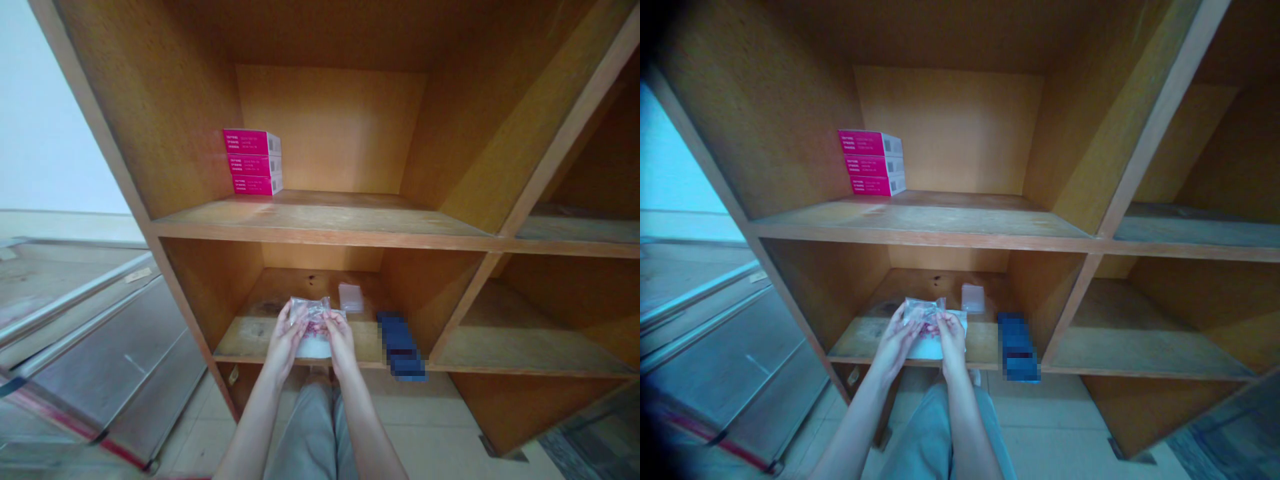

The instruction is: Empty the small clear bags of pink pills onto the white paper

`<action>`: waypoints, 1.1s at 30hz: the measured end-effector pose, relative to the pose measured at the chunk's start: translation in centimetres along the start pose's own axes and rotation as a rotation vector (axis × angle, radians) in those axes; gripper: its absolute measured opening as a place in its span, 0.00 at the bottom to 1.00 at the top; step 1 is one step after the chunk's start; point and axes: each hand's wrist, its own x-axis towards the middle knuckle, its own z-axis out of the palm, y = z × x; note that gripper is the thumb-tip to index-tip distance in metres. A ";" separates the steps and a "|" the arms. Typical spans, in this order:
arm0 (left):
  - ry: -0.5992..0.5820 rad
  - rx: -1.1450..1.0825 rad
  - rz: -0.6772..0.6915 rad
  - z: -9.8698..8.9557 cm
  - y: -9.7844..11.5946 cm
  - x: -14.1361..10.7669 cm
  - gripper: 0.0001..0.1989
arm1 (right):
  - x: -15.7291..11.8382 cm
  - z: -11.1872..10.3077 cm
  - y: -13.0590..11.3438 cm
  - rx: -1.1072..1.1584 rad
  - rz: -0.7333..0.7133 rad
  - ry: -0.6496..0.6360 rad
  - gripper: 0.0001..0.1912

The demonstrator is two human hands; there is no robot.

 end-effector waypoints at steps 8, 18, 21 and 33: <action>0.014 0.015 0.014 0.2 0.5 -0.3 0.29 | 0.2 -0.4 0.4 -0.065 -0.077 0.031 0.15; 0.030 0.087 -0.090 0.0 1.1 -0.3 0.26 | 1.1 -1.3 -0.8 -0.184 -0.166 0.054 0.16; 0.031 0.119 -0.074 -0.1 1.1 -0.3 0.27 | 1.1 -1.3 -1.0 -0.210 -0.188 0.050 0.16; -0.072 0.227 -0.093 -0.4 2.4 0.9 0.22 | 1.5 -1.8 -2.7 -0.271 -0.109 -0.205 0.12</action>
